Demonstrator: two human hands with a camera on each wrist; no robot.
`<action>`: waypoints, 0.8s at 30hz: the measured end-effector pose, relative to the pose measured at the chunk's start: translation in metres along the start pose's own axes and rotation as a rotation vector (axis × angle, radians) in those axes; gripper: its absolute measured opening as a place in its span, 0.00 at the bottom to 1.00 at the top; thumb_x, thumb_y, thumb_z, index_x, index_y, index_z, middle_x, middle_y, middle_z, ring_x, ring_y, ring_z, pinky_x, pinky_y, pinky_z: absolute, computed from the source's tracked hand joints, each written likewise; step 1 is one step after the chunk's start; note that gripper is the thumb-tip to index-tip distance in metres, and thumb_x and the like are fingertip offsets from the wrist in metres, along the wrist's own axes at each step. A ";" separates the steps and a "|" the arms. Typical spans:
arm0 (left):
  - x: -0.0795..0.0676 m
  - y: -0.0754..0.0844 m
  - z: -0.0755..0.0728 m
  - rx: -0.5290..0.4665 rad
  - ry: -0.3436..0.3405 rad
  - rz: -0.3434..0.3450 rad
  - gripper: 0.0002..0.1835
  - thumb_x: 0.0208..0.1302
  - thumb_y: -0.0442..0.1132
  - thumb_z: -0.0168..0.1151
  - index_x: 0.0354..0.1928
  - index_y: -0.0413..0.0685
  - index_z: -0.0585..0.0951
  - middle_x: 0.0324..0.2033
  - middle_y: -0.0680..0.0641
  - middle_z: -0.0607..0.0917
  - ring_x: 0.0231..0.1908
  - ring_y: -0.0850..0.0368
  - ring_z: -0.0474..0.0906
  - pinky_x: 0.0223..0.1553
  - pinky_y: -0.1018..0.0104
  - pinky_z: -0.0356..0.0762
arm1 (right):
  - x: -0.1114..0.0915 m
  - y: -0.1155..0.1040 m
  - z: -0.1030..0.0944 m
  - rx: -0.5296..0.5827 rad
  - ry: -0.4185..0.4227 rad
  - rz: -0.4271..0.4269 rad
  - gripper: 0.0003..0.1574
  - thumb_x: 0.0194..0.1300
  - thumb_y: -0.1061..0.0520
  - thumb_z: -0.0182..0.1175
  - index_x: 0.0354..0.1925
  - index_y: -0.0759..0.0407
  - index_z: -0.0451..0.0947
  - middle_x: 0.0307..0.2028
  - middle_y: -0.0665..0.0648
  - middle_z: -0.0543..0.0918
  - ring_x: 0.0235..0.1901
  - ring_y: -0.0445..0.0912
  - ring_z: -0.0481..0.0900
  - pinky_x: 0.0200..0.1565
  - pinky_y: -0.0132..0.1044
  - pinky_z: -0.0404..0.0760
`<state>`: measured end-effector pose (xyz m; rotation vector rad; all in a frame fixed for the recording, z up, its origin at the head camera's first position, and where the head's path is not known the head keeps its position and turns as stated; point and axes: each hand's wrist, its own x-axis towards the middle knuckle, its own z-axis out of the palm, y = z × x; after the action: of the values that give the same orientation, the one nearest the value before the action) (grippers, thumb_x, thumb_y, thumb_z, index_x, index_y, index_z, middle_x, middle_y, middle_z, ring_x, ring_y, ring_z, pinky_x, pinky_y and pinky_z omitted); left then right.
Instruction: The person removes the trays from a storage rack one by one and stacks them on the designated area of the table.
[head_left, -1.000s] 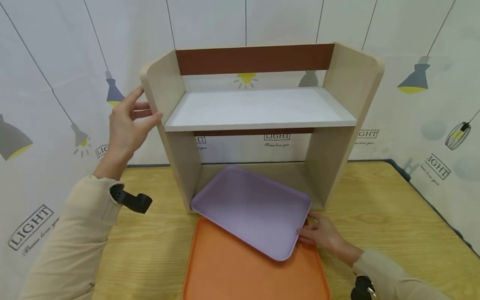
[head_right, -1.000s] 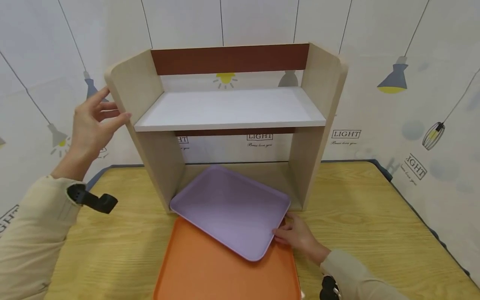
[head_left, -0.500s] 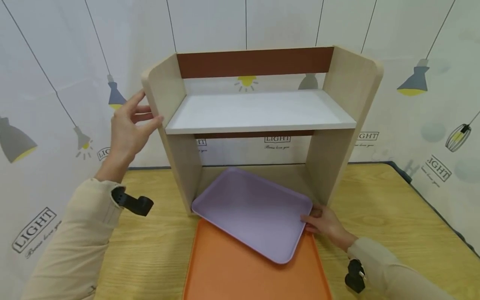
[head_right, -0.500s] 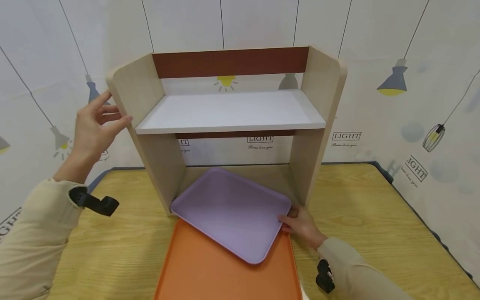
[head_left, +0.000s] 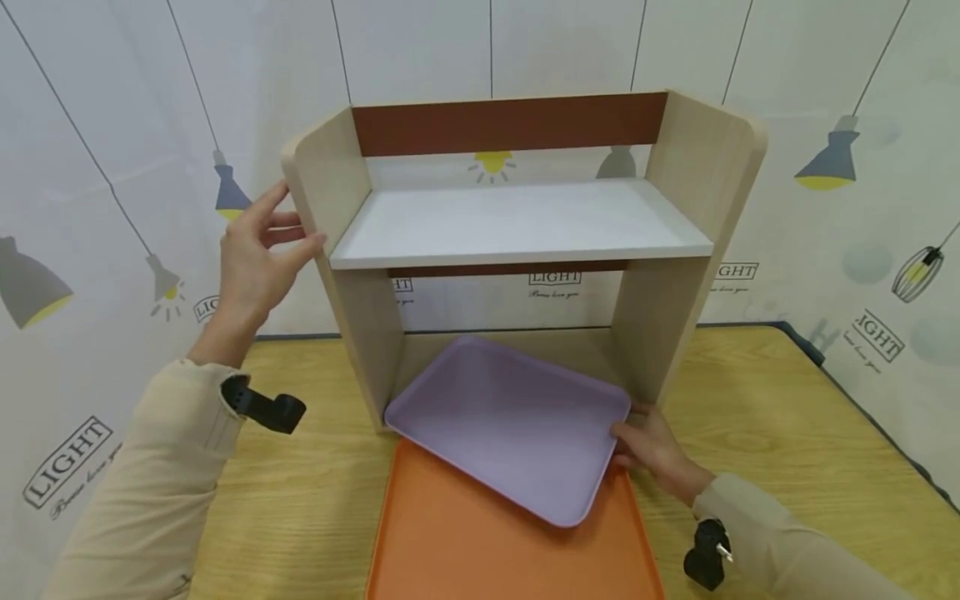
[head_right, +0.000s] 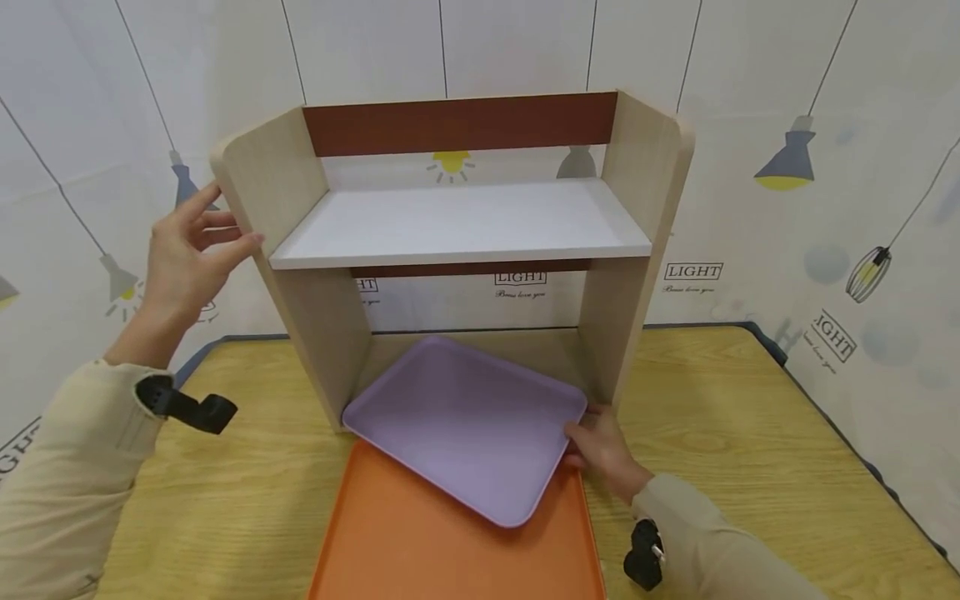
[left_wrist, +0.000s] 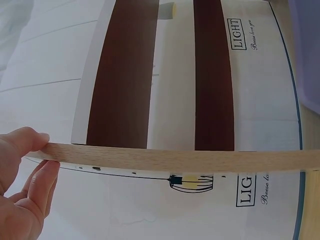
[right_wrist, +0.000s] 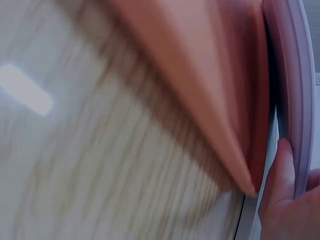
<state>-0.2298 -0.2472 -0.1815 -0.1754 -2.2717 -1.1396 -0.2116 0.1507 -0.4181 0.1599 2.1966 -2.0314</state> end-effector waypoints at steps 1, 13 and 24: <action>0.000 0.000 0.000 0.000 0.000 0.002 0.34 0.54 0.38 0.62 0.63 0.61 0.63 0.45 0.38 0.78 0.43 0.51 0.77 0.45 0.57 0.74 | -0.001 -0.001 0.001 0.015 0.012 0.011 0.39 0.55 0.66 0.47 0.58 0.76 0.38 0.22 0.53 0.75 0.18 0.40 0.76 0.20 0.31 0.77; 0.001 0.001 0.000 0.000 -0.006 -0.002 0.34 0.55 0.39 0.62 0.63 0.62 0.62 0.46 0.39 0.77 0.45 0.50 0.76 0.45 0.55 0.73 | -0.007 -0.010 0.002 0.219 0.024 0.029 0.41 0.62 0.64 0.46 0.65 0.67 0.34 0.24 0.49 0.76 0.22 0.37 0.77 0.24 0.29 0.78; 0.000 0.000 0.000 -0.008 -0.014 -0.015 0.34 0.54 0.39 0.62 0.63 0.63 0.62 0.46 0.39 0.77 0.44 0.51 0.76 0.46 0.55 0.73 | -0.012 -0.001 -0.015 0.254 -0.012 0.045 0.41 0.62 0.64 0.44 0.67 0.64 0.35 0.23 0.46 0.74 0.22 0.36 0.76 0.25 0.26 0.76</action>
<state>-0.2294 -0.2472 -0.1813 -0.1697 -2.2847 -1.1587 -0.2004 0.1655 -0.4136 0.2222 1.9022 -2.2724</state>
